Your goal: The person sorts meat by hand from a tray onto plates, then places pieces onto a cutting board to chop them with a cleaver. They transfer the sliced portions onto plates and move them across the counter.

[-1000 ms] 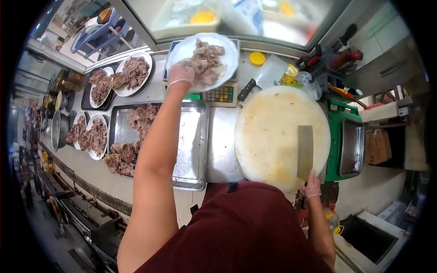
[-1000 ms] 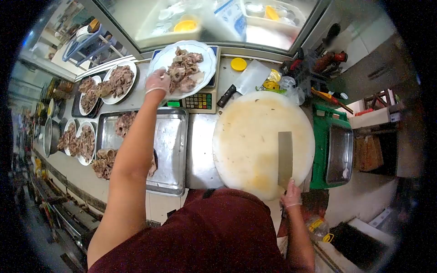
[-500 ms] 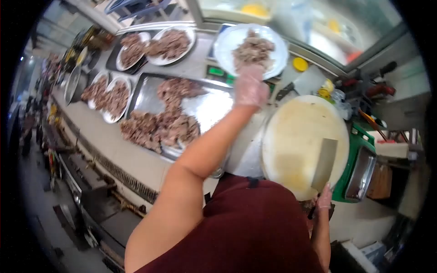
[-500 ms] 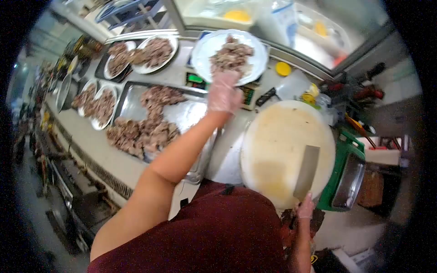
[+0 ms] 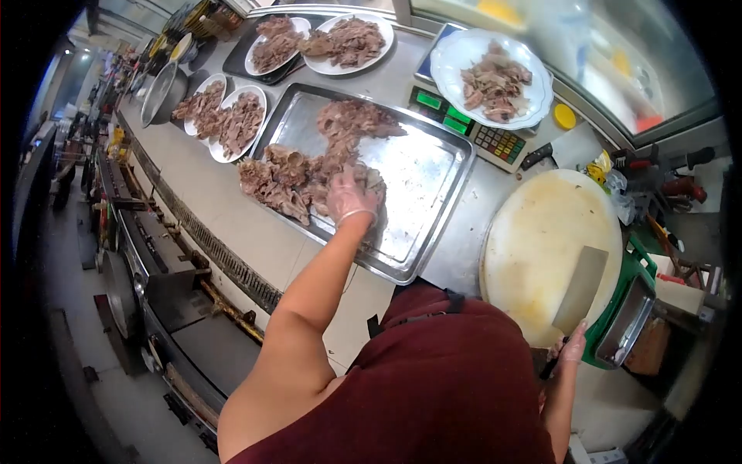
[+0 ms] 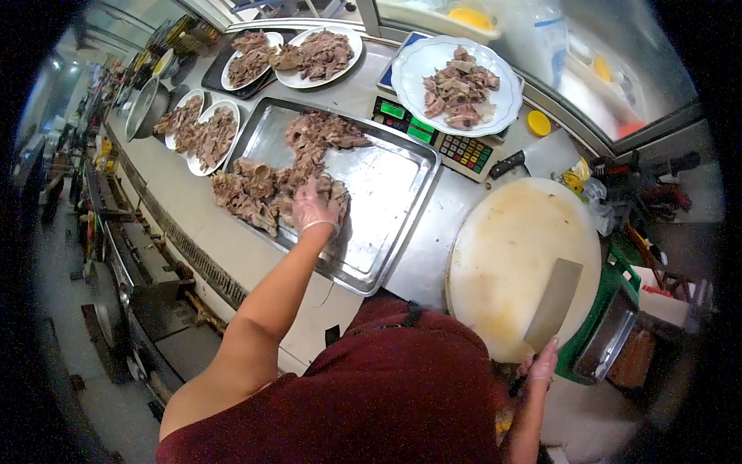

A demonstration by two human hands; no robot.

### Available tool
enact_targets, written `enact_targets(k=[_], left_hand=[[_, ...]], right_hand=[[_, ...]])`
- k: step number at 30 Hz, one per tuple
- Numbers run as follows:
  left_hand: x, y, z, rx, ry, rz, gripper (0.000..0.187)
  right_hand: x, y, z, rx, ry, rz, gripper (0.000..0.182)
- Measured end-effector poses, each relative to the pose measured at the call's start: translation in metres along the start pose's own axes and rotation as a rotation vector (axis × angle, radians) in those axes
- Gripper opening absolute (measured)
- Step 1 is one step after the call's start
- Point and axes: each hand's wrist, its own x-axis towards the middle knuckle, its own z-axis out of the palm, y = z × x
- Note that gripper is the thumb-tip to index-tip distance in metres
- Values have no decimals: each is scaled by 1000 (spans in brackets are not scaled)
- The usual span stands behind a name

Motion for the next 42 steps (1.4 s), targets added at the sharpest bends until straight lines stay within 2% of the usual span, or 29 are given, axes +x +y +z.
enact_targets(k=[1, 2, 4, 7, 12, 14, 15, 17, 18, 20, 24, 26, 28, 30, 32, 34, 36, 37, 39, 40, 42], left_hand=[[4, -4, -3, -72, -230, -99, 68], [4, -3, -4, -74, -228, -102, 68], [2, 5, -8, -36, -256, -82, 62], [2, 6, -7, -13, -246, -66, 57], [-1, -2, -6, 47, -274, 21, 51], [-1, -5, -6, -169, -207, -17, 43], [0, -5, -6, -170, -208, -18, 43], [5, 8, -22, -168, -349, -98, 42], [1, 8, -14, -168, -351, -100, 42], [-14, 8, -1, -186, -205, 137, 42], [-30, 7, 5, -401, -200, 353, 56], [-31, 8, 8, -458, -217, 366, 54], [-28, 10, 8, -604, -332, 402, 46], [-24, 4, 8, -585, -325, 396, 49], [-7, -15, 19, -493, -324, 294, 50], [24, -15, -7, -231, -27, 206, 43], [54, -43, 15, 151, 174, 171, 45], [66, -53, 13, 149, 172, 171, 45], [86, -67, 5, 232, -346, 154, 79], [96, -67, -2, 232, -347, 155, 79], [114, -59, -20, 292, -642, 209, 87]], right_hand=[[-9, -8, 6, 8, 28, 58, 65], [-8, -7, 6, 6, 26, 54, 65], [-3, 0, 5, -22, 0, -99, 65], [10, 10, -3, 2, 9, -23, 64], [14, 15, -2, -11, 18, -54, 64], [5, 8, 4, -16, 17, -71, 63], [-1, 3, 8, -20, 50, -56, 63], [-8, 0, 14, -25, 84, -40, 63], [-8, 0, 15, -40, 101, -53, 62], [-6, -1, 15, -61, 115, -68, 62], [-9, -3, 16, -53, 113, -65, 62], [-12, -5, 17, -79, 96, -58, 63], [-4, -2, 17, -102, 172, -26, 62], [3, 0, 12, -96, 132, -40, 62], [8, 3, 8, -86, 94, -53, 61], [8, 4, 7, -62, 84, -20, 61], [2, 1, 9, -82, 97, -18, 61], [-1, -1, 11, -99, 105, -19, 62], [-4, -4, 15, -107, 106, -32, 62], [-6, -5, 17, -114, 106, -45, 62], [-9, -7, 20, -107, 122, -27, 62]])
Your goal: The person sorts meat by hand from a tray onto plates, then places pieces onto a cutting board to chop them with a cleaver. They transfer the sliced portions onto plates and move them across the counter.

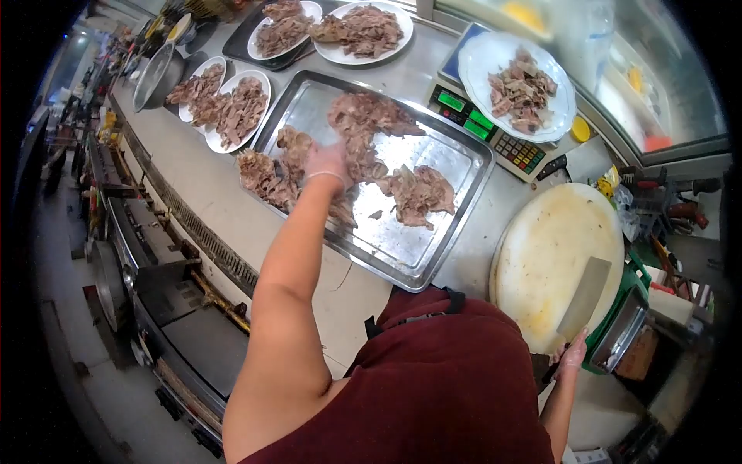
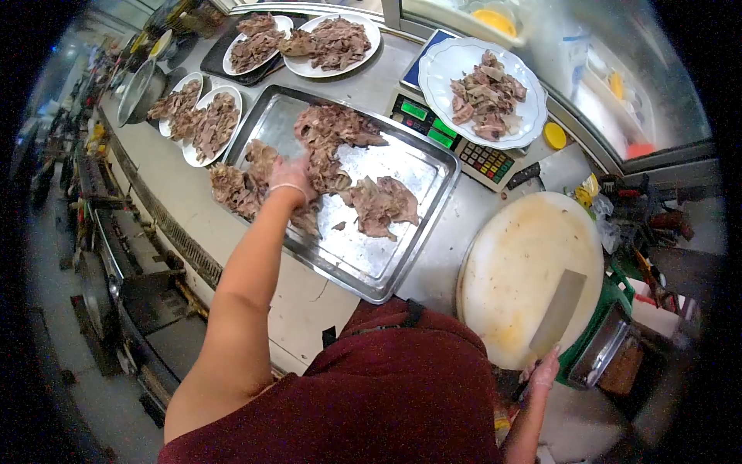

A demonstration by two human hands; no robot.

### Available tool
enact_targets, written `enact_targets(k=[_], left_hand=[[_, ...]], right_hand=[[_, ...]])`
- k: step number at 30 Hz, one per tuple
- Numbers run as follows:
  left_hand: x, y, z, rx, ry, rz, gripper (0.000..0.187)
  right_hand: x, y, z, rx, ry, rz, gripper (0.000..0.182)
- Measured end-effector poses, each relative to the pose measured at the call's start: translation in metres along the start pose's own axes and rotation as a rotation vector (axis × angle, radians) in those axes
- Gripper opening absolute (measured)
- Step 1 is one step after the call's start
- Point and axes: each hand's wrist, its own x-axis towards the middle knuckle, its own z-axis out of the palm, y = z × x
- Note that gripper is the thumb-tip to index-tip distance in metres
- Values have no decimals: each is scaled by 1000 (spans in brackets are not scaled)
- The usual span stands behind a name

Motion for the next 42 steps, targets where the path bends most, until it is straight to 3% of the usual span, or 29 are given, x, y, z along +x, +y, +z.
enact_targets(k=[6, 9, 13, 15, 16, 18, 19, 23, 27, 29, 30, 32, 34, 36, 37, 38, 40, 42], left_hand=[[-1, 0, -30, -42, -129, 97, 101], [16, -6, -18, -373, -425, 253, 104], [14, -11, -10, -476, -436, 318, 107], [-2, 2, -23, -929, -499, 258, 91], [0, 9, -24, -928, -502, 257, 91], [8, 20, -27, -461, -431, 202, 71], [25, 6, 27, -733, -291, 204, 65], [24, 10, 33, -717, -345, 183, 72], [22, 25, 43, -617, -424, -38, 74], [-2, 37, 46, -838, -219, -48, 68], [-14, 46, 44, -837, -219, -50, 68], [-37, 70, 31, -657, 25, -69, 68], [-24, 75, 71, -735, 117, -118, 67], [-19, 81, 86, -1212, 150, -174, 65], [-37, 90, 52, -1387, 129, -182, 57], [-29, 86, 60, -1387, 126, -180, 57], [-4, 68, 79, -1876, -38, -238, 50], [-13, 60, 51, -1907, -28, -284, 43]], right_hand=[[6, 5, -2, 6, 0, 3, 62], [14, 12, -5, 31, 9, 14, 62], [10, 10, -3, 18, 35, 19, 62], [3, 3, 2, 26, 54, 56, 62], [1, 1, 3, 36, 68, 90, 61], [11, 11, -3, 26, 38, 62, 61], [15, 14, -6, 18, 8, 29, 60], [10, 12, -3, 47, 6, -12, 60], [-3, 1, 3, 42, -4, 29, 60], [-12, -7, 8, 25, 6, 18, 59], [-16, -11, 10, 38, 24, 27, 59], [-17, -12, 11, 54, 40, 34, 59], [-8, -6, 5, 11, 16, -14, 58], [12, 12, -5, 9, -15, -55, 58], [12, 13, -7, 0, -46, -96, 58], [12, 15, -9, 2, -43, -95, 58], [13, 11, -7, -2, -64, -20, 59], [12, 9, -3, 11, -26, 5, 60]])
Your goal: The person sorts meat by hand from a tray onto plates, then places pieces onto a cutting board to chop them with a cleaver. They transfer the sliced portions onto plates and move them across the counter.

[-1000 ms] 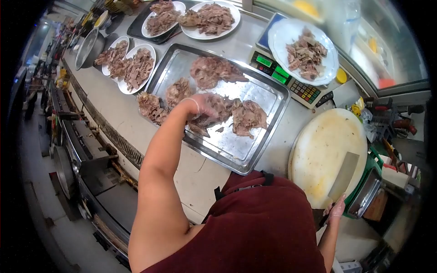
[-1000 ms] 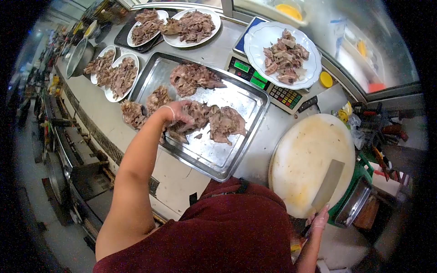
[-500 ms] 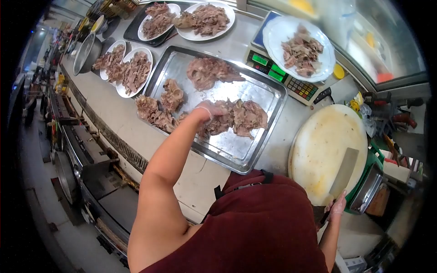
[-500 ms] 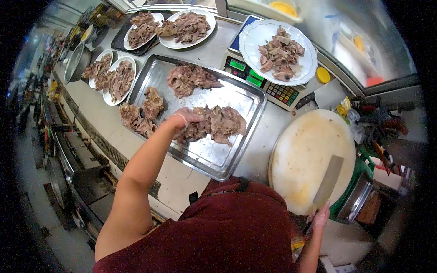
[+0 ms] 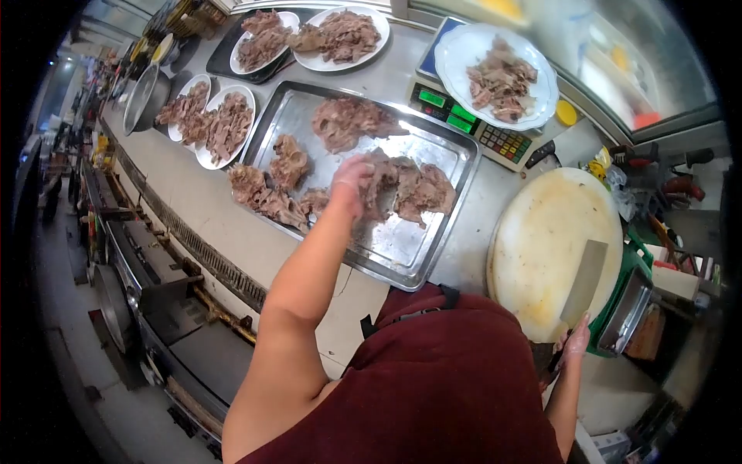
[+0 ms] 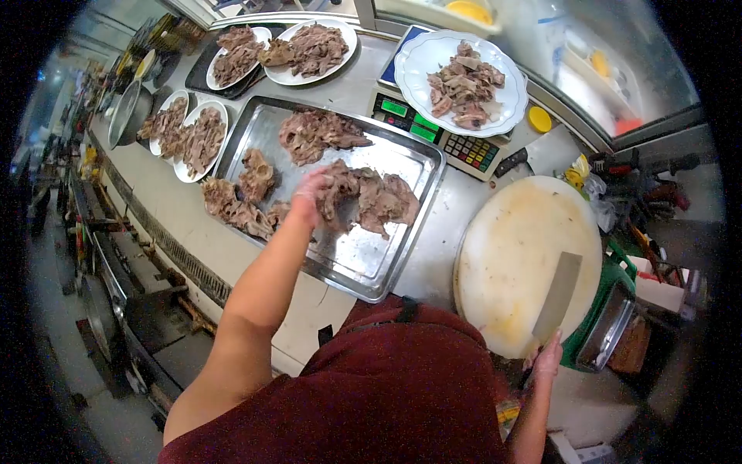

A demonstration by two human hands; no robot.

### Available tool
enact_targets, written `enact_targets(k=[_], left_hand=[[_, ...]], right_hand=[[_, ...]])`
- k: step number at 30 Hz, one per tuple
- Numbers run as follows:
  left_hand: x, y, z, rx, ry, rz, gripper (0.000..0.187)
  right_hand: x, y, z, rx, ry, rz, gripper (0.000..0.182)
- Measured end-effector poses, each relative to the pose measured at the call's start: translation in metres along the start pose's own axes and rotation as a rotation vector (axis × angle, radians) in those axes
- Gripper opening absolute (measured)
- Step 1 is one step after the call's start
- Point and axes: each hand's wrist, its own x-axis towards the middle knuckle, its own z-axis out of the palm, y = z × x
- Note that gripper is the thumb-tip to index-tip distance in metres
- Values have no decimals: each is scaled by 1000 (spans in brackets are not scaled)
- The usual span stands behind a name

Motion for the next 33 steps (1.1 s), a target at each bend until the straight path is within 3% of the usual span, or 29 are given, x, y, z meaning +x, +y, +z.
enact_targets(k=[4, 6, 8, 10, 11, 13, 14, 16, 22, 24, 25, 26, 29, 31, 33], left_hand=[[20, 4, -14, -171, -98, 44, 39], [33, -16, -26, -125, 12, 34, 38], [-4, -17, -7, -54, 29, 2, 42], [-4, -45, -10, 680, 259, 272, 52], [-11, -52, -7, 681, 258, 270, 52], [-22, -61, -3, 251, -137, 64, 60], [-31, -53, 1, 250, -134, 59, 60], [-49, -35, 8, 298, -184, -199, 62], [-33, -38, -14, 343, -328, -212, 70], [-33, -46, -11, 1166, -300, 66, 71], [-55, -34, 6, 1299, -346, 83, 76], [-73, -47, 11, 1432, -192, 411, 75], [-70, -62, 18, 1560, -261, 407, 58], [-73, -56, 20, 1197, -554, 305, 57], [-73, -58, 19, 1276, -608, 410, 52]], right_hand=[[0, 2, 1, 36, -8, -18, 60], [-2, 2, 2, 37, 0, -17, 61], [-3, 1, 3, 38, 13, -15, 61], [-3, 0, 4, 34, 38, -9, 61], [-3, 0, 4, 33, 40, -7, 61], [-3, 1, 6, 34, 57, 12, 61], [-5, -1, 6, 29, 57, 14, 61], [-9, -6, 9, 6, 72, 24, 61], [-12, -9, 8, -6, 8, -11, 61], [-8, -6, 7, 7, 6, 5, 61], [-6, -5, 7, 20, 2, 20, 61], [-9, -7, 10, 20, 3, 21, 61], [-7, -5, 12, 0, 63, 4, 63], [9, 8, 4, -77, 96, -34, 63], [7, 10, 0, -81, 58, -54, 63]])
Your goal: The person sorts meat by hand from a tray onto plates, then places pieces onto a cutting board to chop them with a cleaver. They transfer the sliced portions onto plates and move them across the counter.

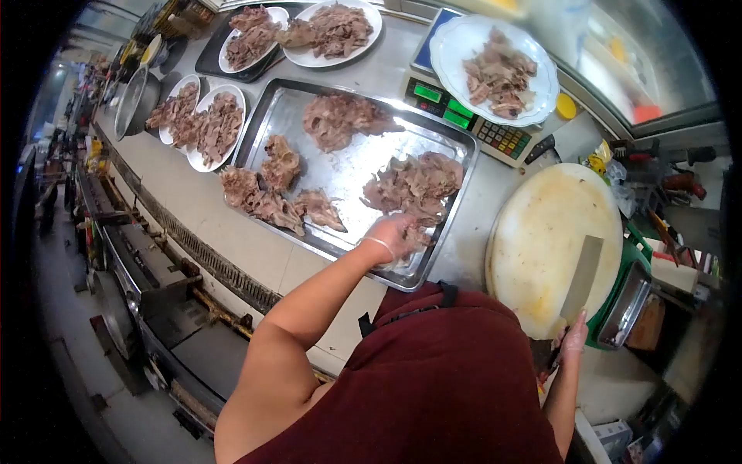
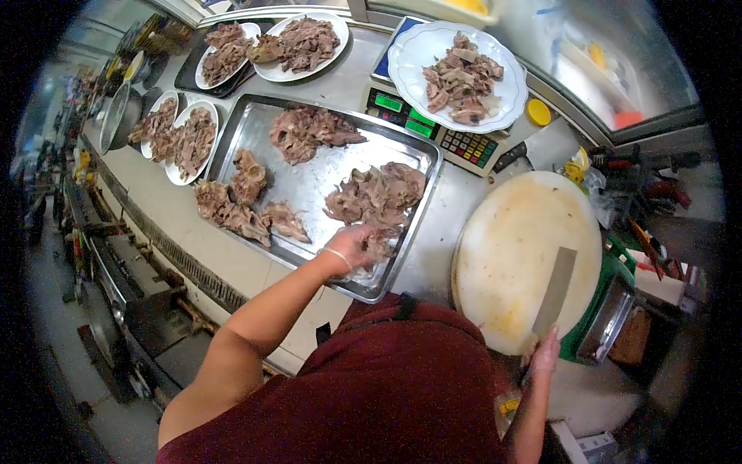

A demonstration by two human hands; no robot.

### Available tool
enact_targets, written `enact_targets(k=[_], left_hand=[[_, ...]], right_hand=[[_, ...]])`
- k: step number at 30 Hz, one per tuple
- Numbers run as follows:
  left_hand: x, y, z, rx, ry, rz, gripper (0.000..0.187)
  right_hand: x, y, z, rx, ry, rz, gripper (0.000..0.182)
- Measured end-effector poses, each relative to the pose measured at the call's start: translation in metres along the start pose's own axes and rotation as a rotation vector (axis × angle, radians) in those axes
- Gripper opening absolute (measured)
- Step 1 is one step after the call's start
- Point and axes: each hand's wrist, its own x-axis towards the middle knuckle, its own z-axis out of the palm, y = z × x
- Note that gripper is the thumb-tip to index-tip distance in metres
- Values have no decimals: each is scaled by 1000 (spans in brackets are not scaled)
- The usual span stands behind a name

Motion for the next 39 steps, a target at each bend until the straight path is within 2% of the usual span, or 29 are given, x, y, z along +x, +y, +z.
enact_targets(k=[1, 2, 5, 7, 8, 9, 10, 12, 13, 15, 16, 17, 19, 20, 22, 23, 25, 29, 31, 35, 39], left_hand=[[3, -2, -3, 111, -1, 94, 48], [1, 20, -25, 280, -154, -41, 39], [15, 28, -63, 311, -202, -69, 35], [34, 17, -96, 169, 5, -325, 36], [51, 12, -119, 269, 133, -417, 37], [58, 8, -141, 174, 393, -481, 37], [76, -37, -153, 123, 620, -415, 47], [99, -55, -190, 300, 675, -549, 61], [105, -67, -198, 298, 673, -543, 61], [121, -103, -199, 820, 532, -68, 73], [127, -97, -202, 764, 449, -50, 74], [130, -92, -205, 762, 448, -45, 74], [131, -68, -216, 659, 187, -363, 66], [130, -60, -221, 662, 189, -358, 66], [128, -50, -226, 654, 189, -484, 59], [134, -61, -226, 660, 188, -480, 59], [147, -84, -222, 724, 265, -315, 60], [144, -76, -221, 685, 230, -332, 58], [139, -64, -223, 653, 207, -354, 56], [141, -67, -226, 668, 213, -347, 56], [130, -73, -225, 729, 91, -383, 66]], right_hand=[[-3, -6, 3, 6, -41, -29, 63], [-7, -10, 6, 7, -45, -31, 63], [-16, -20, 9, 23, -53, -13, 63], [-18, -23, 11, -3, -20, 1, 64], [-17, -22, 11, -4, -20, 0, 64], [-14, -19, 10, -6, -23, -5, 64], [-13, -18, 9, -8, -24, -11, 64], [-12, -17, 7, -7, -27, 1, 64], [-12, -17, 7, -7, -33, 17, 64], [-16, -21, 8, -7, -28, 5, 64], [-17, -22, 9, -8, -30, -6, 64], [-12, -18, 6, -7, -24, -5, 64], [1, -3, -1, -1, -24, -19, 59], [-1, -7, 1, 4, -22, -20, 59], [-10, -12, 4, 19, -38, -8, 59], [-12, -12, 4, 24, -37, -4, 59], [-15, -14, 4, 15, -80, -11, 58], [-19, -18, 11, 1, -34, -3, 57], [-17, -13, 15, 41, 62, 21, 56], [-10, -7, 5, 65, 15, 23, 55], [7, 13, 4, -12, -18, -71, 55]])
